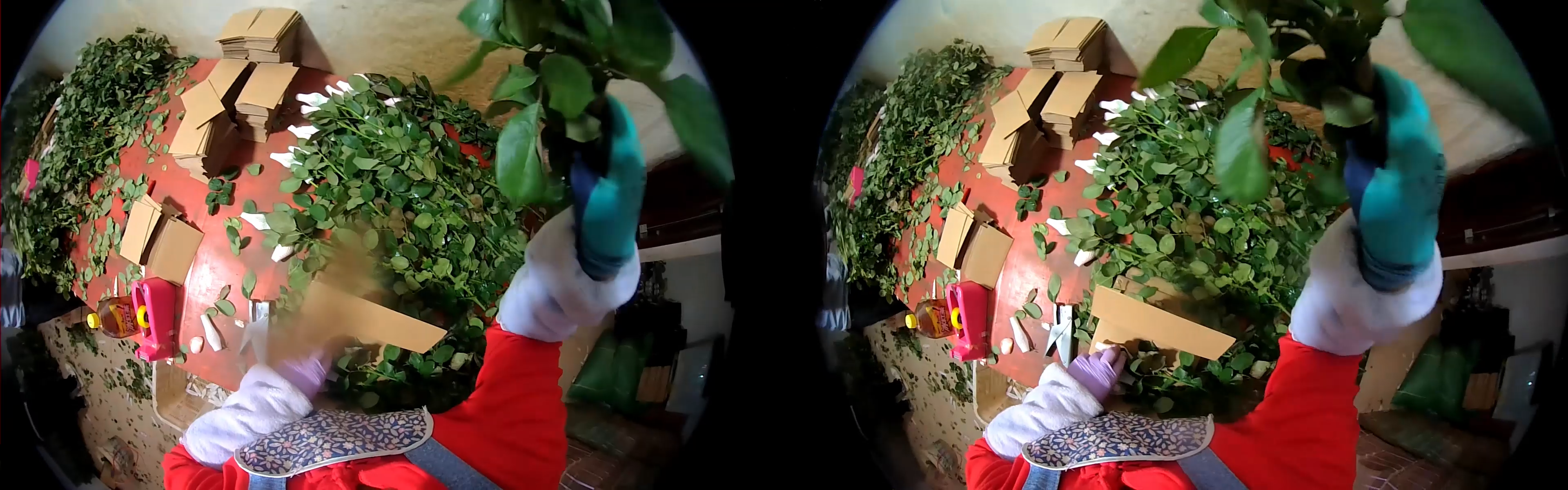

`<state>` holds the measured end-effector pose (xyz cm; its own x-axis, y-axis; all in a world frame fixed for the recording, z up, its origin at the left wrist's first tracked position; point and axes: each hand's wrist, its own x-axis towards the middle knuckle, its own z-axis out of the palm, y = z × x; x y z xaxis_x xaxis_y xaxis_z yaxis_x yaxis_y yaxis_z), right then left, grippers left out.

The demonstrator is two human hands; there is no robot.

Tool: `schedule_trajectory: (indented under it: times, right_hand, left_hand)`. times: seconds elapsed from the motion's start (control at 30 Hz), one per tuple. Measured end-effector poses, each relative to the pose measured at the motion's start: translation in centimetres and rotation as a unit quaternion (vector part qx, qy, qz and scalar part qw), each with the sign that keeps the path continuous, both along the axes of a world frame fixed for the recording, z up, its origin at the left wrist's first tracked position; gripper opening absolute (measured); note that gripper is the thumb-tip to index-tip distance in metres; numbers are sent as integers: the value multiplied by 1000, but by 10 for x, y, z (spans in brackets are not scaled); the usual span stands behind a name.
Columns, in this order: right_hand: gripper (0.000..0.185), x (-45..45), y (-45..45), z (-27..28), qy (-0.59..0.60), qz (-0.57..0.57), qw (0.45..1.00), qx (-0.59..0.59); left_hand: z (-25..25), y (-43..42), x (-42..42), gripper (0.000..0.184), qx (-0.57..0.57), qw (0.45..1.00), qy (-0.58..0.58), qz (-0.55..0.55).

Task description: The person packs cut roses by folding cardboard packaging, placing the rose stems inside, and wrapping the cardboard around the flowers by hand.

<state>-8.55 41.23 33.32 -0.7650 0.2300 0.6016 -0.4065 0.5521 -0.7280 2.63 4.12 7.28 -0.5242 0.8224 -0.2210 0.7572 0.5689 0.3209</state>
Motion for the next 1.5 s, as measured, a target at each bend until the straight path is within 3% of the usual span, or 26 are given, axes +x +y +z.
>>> schedule_trajectory:
  times: [0.03,0.1,0.13,0.2,0.23,0.3,0.4,0.53,0.73,0.8,0.83,0.93,1.0,1.07,1.17,1.27,1.43,1.47,1.5]
  right_hand:
    - [36,-6,2,3,-12,-10,999,32]
    - [35,-33,26,0,-71,-93,963,243]
    - [33,-59,50,-22,-52,-168,907,384]
    - [30,-102,92,-70,56,-289,738,607]
    - [27,-107,80,-86,-37,-271,825,495]
    - [22,-99,31,-112,-171,-189,857,447]
    - [20,-96,0,-196,-344,-103,743,564]
    - [27,-98,11,-267,-384,-138,730,548]
    - [29,-98,15,-224,-461,-136,709,517]
    - [34,-86,21,-219,-410,-138,776,460]
    - [41,-82,27,-215,-443,-96,804,384]
    - [43,-66,16,-200,-482,-63,763,426]
    - [41,-63,28,-231,-464,38,807,364]
    - [40,-55,8,-239,-508,51,753,415]
    - [34,-43,-18,-259,-470,-4,716,517]
    - [40,-41,-33,-272,-515,-82,682,513]
    - [40,-31,-21,-229,-403,-63,745,529]
    - [57,-25,-31,-193,-449,-47,753,479]
    - [60,-19,-20,-197,-399,-44,809,429]
  left_hand:
    - [-1,2,-2,45,-1,1000,2,-1]
    - [1,4,-4,45,0,1000,6,-7]
    - [2,5,-5,45,1,1000,6,-9]
    - [2,5,-6,45,0,1000,10,-13]
    - [0,6,-6,45,1,1000,15,-8]
    - [-2,7,-3,45,4,1000,13,-8]
    - [-1,8,-2,45,4,1000,7,-7]
    - [0,7,-3,46,1,1000,6,-8]
    - [1,8,-5,46,0,1000,7,-15]
    - [0,7,-5,46,1,1000,7,-14]
    - [0,7,-4,46,1,1000,7,-16]
    - [1,6,-5,46,-1,1000,6,-20]
    - [1,6,-7,47,-2,1000,6,-23]
    - [2,5,-7,47,-3,1000,6,-24]
    - [3,5,-6,47,-4,1000,8,-26]
    - [4,3,-7,47,-4,1000,7,-30]
    - [6,-2,-9,47,-6,999,20,-38]
    - [7,-3,-8,48,-7,999,22,-42]
    - [9,-4,-7,48,-8,999,21,-46]
